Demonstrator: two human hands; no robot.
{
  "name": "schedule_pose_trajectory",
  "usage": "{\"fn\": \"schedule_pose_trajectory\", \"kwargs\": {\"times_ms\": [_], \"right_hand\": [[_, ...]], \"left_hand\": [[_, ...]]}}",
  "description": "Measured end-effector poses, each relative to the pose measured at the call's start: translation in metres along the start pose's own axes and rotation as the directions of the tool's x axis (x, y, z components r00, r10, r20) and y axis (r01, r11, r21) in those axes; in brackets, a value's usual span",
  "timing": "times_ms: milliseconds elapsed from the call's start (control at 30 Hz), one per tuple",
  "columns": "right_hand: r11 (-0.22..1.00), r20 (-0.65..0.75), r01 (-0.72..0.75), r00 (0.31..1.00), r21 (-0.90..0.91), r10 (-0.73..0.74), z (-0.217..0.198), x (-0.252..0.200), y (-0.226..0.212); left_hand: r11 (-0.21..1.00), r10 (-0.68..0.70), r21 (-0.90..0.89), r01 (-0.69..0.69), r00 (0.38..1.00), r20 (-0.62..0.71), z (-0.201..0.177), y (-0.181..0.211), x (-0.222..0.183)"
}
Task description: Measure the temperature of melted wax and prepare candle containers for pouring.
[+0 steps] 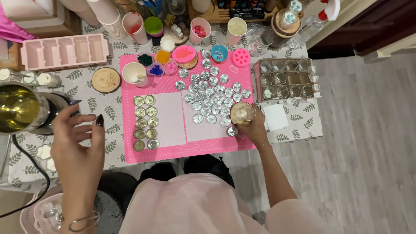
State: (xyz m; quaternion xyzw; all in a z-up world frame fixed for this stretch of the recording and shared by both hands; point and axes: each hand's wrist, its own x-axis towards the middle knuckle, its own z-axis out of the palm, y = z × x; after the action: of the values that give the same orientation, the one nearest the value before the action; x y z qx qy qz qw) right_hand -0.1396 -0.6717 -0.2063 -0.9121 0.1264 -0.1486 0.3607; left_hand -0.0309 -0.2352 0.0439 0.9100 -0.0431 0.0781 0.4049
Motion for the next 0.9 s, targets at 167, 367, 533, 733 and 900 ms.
{"fn": "schedule_pose_trajectory", "kwargs": {"times_ms": [167, 367, 533, 733, 900], "right_hand": [[0.998, -0.056, -0.041, 0.998, -0.054, 0.038, 0.011, -0.001, 0.014], [0.998, -0.046, -0.055, 0.998, -0.025, 0.054, 0.016, 0.0, 0.014], [0.998, -0.038, -0.034, 0.999, 0.051, 0.036, 0.009, -0.001, -0.002], [0.99, -0.035, -0.074, 0.996, 0.12, 0.079, 0.007, 0.001, -0.015], [0.981, -0.108, -0.178, 0.977, 0.075, 0.186, 0.002, -0.005, -0.012]], "left_hand": [[0.999, -0.011, 0.035, 0.013, 0.999, -0.042, -0.008, -0.006, -0.005], [0.996, -0.03, 0.082, 0.041, 0.99, -0.135, -0.024, -0.038, -0.01], [0.992, -0.03, 0.114, 0.055, 0.977, -0.212, -0.05, -0.075, -0.028], [0.975, -0.14, 0.13, 0.183, 0.948, -0.285, -0.068, -0.074, -0.037], [0.927, -0.279, 0.152, 0.341, 0.904, -0.325, -0.08, -0.124, -0.047]]}}
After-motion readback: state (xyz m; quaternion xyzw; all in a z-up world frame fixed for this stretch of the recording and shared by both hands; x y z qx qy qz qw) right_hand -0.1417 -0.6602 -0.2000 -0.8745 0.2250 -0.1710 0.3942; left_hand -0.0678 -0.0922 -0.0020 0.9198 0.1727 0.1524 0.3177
